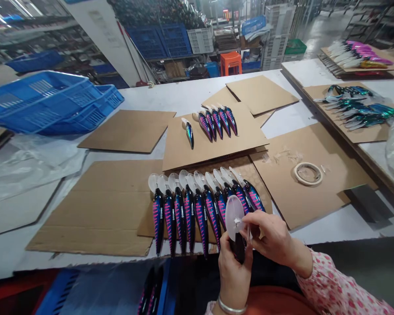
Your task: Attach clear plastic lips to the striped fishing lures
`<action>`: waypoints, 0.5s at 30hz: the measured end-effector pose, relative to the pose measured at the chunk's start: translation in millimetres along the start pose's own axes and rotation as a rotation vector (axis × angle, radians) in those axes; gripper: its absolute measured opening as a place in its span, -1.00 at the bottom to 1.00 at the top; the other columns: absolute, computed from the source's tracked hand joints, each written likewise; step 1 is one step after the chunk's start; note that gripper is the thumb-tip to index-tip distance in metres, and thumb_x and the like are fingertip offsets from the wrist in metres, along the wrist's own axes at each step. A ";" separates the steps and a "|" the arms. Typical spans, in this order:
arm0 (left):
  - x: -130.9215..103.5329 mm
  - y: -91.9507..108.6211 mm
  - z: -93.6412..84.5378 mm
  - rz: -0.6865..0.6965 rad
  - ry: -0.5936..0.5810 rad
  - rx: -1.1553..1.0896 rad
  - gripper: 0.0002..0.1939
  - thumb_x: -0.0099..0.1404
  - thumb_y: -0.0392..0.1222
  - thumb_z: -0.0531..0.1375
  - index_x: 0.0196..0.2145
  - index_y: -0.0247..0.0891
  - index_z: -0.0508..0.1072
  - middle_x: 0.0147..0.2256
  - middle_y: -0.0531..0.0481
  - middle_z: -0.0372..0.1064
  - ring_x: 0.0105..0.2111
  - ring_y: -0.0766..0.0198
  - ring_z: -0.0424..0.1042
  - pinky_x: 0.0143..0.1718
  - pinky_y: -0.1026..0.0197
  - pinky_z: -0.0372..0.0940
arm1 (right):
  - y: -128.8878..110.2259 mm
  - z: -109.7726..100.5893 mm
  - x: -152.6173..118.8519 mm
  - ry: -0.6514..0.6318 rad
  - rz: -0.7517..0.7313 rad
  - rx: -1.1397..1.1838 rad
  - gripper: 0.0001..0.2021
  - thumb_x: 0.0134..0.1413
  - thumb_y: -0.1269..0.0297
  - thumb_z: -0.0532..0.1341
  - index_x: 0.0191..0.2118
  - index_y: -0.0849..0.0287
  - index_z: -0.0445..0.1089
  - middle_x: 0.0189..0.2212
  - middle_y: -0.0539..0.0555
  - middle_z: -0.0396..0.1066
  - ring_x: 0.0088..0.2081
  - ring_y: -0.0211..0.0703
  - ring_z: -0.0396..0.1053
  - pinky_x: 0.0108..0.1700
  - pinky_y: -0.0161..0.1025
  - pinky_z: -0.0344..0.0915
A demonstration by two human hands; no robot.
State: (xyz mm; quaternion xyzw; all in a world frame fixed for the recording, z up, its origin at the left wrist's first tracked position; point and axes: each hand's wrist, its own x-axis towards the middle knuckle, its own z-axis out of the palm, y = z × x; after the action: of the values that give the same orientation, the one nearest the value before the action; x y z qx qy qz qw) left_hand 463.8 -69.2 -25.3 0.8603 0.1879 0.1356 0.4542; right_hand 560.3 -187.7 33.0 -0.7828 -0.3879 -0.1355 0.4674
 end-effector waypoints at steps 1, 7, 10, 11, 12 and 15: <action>-0.1 0.0 0.1 0.009 0.006 0.013 -0.56 0.28 0.07 0.17 -0.01 -0.28 0.32 -0.26 -0.20 0.51 -0.27 0.00 0.56 -0.34 0.08 0.45 | 0.3 -0.9 -0.1 -0.008 0.002 -0.001 -0.81 0.25 0.36 0.16 -0.03 0.11 0.26 -0.44 0.01 0.41 -0.49 -0.25 0.37 -0.43 -0.33 0.32; -1.5 -6.6 1.4 0.126 0.089 0.140 -0.57 0.32 0.09 0.14 -0.02 -0.28 0.30 -0.24 -0.23 0.51 -0.27 -0.01 0.57 -0.34 0.08 0.46 | -1.5 -1.2 -1.1 0.015 0.047 -0.023 -0.83 0.27 0.34 0.16 -0.04 0.12 0.27 -0.38 0.05 0.47 -0.44 -0.22 0.43 -0.37 -0.33 0.37; -1.5 -9.0 -0.4 0.191 0.098 0.193 -0.60 0.34 0.05 0.13 -0.01 -0.29 0.29 -0.21 -0.26 0.50 -0.24 -0.02 0.57 -0.34 0.08 0.46 | -0.2 1.8 -3.8 0.003 0.030 -0.033 -0.82 0.26 0.37 0.16 -0.03 0.13 0.26 -0.38 0.05 0.47 -0.43 -0.21 0.44 -0.37 -0.33 0.37; -1.5 -9.2 -1.2 0.197 0.091 0.204 -0.61 0.35 0.03 0.13 -0.01 -0.29 0.29 -0.20 -0.27 0.50 -0.23 -0.02 0.57 -0.35 0.08 0.46 | 0.8 2.1 -4.4 -0.004 0.020 -0.036 -0.81 0.26 0.37 0.15 -0.02 0.13 0.26 -0.39 0.05 0.46 -0.43 -0.21 0.43 -0.38 -0.33 0.36; -1.5 -9.2 -2.1 0.194 0.081 0.209 -0.62 0.35 0.02 0.12 -0.01 -0.30 0.29 -0.21 -0.27 0.50 -0.24 -0.02 0.57 -0.35 0.08 0.46 | 2.0 1.9 -4.8 -0.019 0.011 -0.037 -0.79 0.26 0.36 0.16 -0.01 0.13 0.26 -0.39 0.05 0.46 -0.43 -0.21 0.43 -0.40 -0.33 0.36; -1.6 -8.7 -4.2 0.147 0.043 0.188 -0.64 0.35 0.00 0.12 -0.03 -0.30 0.30 -0.27 -0.22 0.52 -0.32 0.02 0.58 -0.40 0.10 0.44 | 6.0 -1.9 -4.6 -0.103 0.006 -0.010 -0.69 0.25 0.31 0.19 0.08 0.14 0.24 -0.35 0.09 0.46 -0.43 -0.20 0.42 -0.40 -0.31 0.36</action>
State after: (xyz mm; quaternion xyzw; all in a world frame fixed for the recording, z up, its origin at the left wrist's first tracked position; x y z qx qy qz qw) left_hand 459.0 -62.4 -30.3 0.9074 0.1462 0.1688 0.3561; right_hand 561.9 -193.0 27.6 -0.7922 -0.4085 -0.0957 0.4432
